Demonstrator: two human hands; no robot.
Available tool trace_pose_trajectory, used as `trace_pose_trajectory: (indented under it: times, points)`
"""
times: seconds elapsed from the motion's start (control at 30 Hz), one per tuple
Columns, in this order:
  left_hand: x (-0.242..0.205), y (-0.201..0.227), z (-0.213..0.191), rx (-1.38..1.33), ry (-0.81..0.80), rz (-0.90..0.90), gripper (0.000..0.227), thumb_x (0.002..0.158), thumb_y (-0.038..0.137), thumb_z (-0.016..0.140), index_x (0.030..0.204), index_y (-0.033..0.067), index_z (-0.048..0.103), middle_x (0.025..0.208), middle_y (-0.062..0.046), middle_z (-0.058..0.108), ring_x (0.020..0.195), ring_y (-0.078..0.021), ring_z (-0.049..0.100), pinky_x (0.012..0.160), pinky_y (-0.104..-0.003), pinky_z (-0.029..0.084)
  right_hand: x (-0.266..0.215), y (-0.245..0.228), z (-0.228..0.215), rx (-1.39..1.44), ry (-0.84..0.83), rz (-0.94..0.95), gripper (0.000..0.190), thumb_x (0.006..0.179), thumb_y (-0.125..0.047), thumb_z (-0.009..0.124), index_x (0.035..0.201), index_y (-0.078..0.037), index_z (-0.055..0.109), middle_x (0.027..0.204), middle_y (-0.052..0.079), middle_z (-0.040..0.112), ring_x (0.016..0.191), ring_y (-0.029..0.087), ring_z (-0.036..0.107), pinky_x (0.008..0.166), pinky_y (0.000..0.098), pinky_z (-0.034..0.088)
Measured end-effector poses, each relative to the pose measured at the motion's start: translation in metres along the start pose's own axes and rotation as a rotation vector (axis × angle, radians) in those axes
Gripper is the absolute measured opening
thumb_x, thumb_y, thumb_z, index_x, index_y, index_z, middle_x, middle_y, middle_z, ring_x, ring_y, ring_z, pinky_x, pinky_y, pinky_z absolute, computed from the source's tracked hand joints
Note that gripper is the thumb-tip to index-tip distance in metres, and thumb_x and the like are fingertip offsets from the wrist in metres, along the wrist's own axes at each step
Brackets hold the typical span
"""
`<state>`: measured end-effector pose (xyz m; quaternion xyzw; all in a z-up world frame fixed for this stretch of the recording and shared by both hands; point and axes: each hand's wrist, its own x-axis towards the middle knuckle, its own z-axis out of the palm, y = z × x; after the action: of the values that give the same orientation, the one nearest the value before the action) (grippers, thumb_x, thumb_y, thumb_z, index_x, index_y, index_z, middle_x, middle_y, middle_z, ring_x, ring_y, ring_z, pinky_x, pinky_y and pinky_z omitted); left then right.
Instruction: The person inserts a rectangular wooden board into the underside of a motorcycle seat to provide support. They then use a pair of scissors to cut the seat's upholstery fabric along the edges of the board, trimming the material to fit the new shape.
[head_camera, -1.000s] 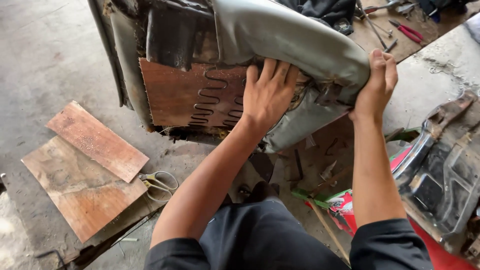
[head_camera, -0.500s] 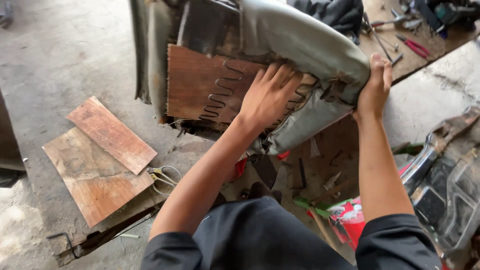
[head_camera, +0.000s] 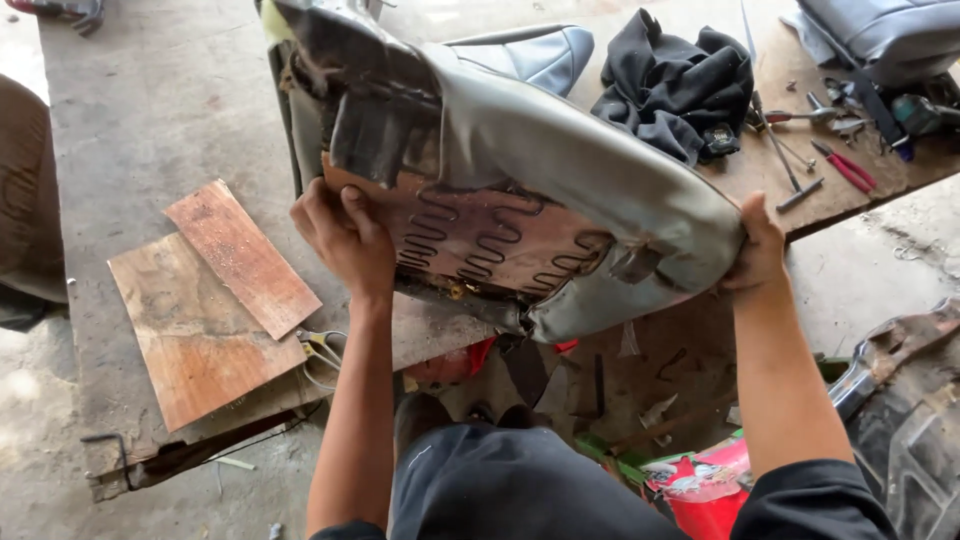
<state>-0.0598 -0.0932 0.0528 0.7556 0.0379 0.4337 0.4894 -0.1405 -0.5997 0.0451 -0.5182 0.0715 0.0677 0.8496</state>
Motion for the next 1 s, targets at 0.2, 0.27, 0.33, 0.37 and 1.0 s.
trace_pose_trajectory:
  times: [0.2, 0.27, 0.33, 0.37, 1.0]
  points:
    - [0.0, 0.001, -0.002, -0.076, 0.141, -0.135, 0.025, 0.116, 0.03, 0.046, 0.12, 0.0108, 0.061, 0.104, -0.01, 0.048, 0.1, -0.0323, 0.054, 0.1, -0.046, 0.042, -0.001, -0.002, 0.108, 0.335, -0.612, 0.079, 0.098, 0.09, -0.077, 0.054, 0.147, 0.003, 0.047, 0.14, 0.028, 0.061, 0.134, 0.042, 0.055, 0.117, 0.0544, 0.04]
    - [0.01, 0.009, 0.001, -0.099, 0.169, -0.151, 0.025, 0.117, 0.029, 0.043, 0.114, 0.0106, 0.061, 0.1, -0.009, 0.046, 0.095, -0.0298, 0.051, 0.099, -0.046, 0.042, 0.001, -0.002, 0.128, 0.308, -0.591, 0.082, 0.088, 0.089, -0.075, 0.059, 0.137, -0.002, 0.051, 0.133, 0.024, 0.063, 0.128, 0.039, 0.057, 0.114, 0.0507, 0.04]
    - [0.008, 0.011, -0.001, -0.097, 0.173, -0.208, 0.027, 0.117, 0.027, 0.04, 0.109, 0.0103, 0.06, 0.096, -0.009, 0.044, 0.09, -0.0273, 0.048, 0.098, -0.045, 0.043, -0.009, -0.004, 0.138, 0.289, -0.537, 0.124, 0.078, 0.088, -0.073, 0.064, 0.128, -0.006, 0.056, 0.127, 0.02, 0.065, 0.123, 0.035, 0.059, 0.111, 0.0471, 0.041]
    - [0.01, 0.01, 0.0, -0.105, 0.189, -0.202, 0.025, 0.115, 0.024, 0.044, 0.104, 0.0085, 0.06, 0.093, -0.009, 0.043, 0.088, -0.0264, 0.048, 0.097, -0.043, 0.043, -0.012, -0.01, 0.141, 0.273, -0.492, 0.137, 0.069, 0.088, -0.072, 0.069, 0.118, -0.011, 0.061, 0.121, 0.016, 0.067, 0.118, 0.031, 0.061, 0.108, 0.0434, 0.042]
    - [0.025, 0.066, 0.091, 0.019, 0.366, 0.167, 0.042, 0.118, 0.034, 0.039, 0.104, 0.0016, 0.062, 0.092, -0.006, 0.05, 0.085, -0.0212, 0.044, 0.087, -0.04, 0.035, 0.106, -0.133, 0.096, -0.533, -0.788, 0.257, 0.122, 0.068, -0.022, 0.096, 0.163, 0.003, 0.023, 0.146, 0.026, 0.057, 0.122, 0.037, 0.067, 0.102, 0.0475, 0.058]
